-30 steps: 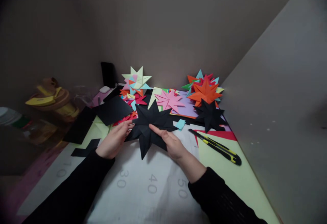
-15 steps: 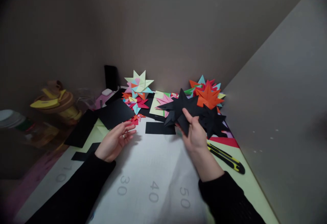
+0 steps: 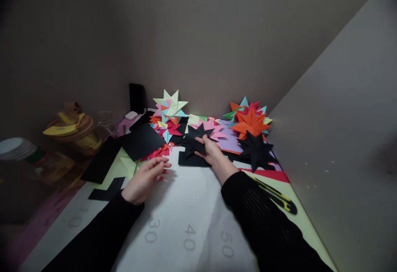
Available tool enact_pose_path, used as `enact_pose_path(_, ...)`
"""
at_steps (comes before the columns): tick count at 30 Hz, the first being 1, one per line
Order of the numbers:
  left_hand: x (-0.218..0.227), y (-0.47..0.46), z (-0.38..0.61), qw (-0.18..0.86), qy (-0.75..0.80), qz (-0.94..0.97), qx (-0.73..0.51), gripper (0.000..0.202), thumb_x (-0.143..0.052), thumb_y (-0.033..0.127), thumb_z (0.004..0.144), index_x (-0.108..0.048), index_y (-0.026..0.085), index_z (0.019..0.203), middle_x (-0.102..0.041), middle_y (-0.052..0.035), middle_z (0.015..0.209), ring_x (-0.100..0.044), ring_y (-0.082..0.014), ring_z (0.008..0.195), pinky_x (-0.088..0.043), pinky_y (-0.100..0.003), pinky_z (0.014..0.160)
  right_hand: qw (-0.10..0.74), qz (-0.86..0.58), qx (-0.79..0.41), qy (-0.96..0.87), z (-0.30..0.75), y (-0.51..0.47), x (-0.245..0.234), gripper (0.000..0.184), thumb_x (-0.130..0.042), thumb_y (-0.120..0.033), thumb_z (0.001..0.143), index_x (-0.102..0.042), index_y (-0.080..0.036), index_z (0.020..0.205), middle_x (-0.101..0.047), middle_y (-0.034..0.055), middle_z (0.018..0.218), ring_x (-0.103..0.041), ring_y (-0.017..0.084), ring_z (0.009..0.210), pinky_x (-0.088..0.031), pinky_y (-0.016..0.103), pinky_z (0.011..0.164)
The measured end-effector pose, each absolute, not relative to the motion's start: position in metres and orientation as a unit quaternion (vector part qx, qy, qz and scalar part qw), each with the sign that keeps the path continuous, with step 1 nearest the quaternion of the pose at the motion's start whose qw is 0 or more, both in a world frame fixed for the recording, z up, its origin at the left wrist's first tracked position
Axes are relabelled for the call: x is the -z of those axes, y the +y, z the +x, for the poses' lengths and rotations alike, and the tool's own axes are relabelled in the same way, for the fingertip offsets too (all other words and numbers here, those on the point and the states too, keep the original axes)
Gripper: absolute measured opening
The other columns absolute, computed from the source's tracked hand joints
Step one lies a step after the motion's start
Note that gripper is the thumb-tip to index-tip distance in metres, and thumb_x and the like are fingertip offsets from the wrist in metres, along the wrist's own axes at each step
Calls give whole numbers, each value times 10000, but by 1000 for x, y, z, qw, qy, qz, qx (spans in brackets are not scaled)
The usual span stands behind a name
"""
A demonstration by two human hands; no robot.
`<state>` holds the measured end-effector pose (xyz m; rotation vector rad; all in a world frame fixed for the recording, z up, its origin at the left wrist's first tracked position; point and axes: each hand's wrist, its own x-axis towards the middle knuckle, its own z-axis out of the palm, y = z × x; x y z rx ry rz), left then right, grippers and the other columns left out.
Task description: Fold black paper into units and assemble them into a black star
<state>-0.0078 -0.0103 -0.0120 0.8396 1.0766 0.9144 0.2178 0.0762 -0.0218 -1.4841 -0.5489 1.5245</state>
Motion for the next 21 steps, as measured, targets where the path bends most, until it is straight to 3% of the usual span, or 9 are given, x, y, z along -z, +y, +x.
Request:
enact_pose_path(6,9,-12,-6,640,482,444,-401,297,-616,402,784,-609,163,960,-651,-69,973,-586,-149,800,-392,-229,634,430,-622,-617,-219,224,80,18,355,-381,-476,925,-624,-234,1016,-679,58,1065,-619,150,774,-570,325,650)
enact_pose_path(11,5,-7,-14,574,503,500,-409,267,-585,394,801,-619,166,936,-639,-54,885,-570,-155,738,-405,-237,617,391,-615,-640,-243,235,74,4,435,-405,-584,874,-618,-249,1054,-684,53,963,-605,150,617,-561,371,603)
enact_pose_path(13,2,-3,-23,465,531,572,-418,219,-554,365,821,-628,167,879,-616,-55,836,-566,-178,756,-435,-273,671,384,-603,-651,-253,244,66,0,463,-397,-583,877,-629,-232,1069,-671,46,857,-594,141,578,-557,369,635)
enact_pose_path(15,-2,1,-36,291,574,657,-393,188,-558,323,812,-640,169,883,-597,-88,897,-563,-234,870,-449,-350,779,382,-605,-651,-256,256,53,-3,488,-369,-575,890,-652,-212,1052,-645,46,766,-589,143,567,-548,348,635)
enact_pose_path(18,-7,5,-52,60,634,726,-259,289,-584,199,760,-635,183,1044,-534,-161,1139,-463,-351,1126,-414,-485,892,414,-594,-634,-273,272,29,-5,445,-394,-527,902,-686,-196,958,-663,86,859,-630,168,692,-535,302,612)
enact_pose_path(21,0,10,-60,-30,644,747,-159,493,-496,53,740,-566,191,1207,-406,-177,1371,-283,-388,1314,-362,-547,964,480,-556,-624,-266,280,1,-3,343,-446,-438,907,-695,-202,879,-673,87,931,-648,172,785,-534,274,636)
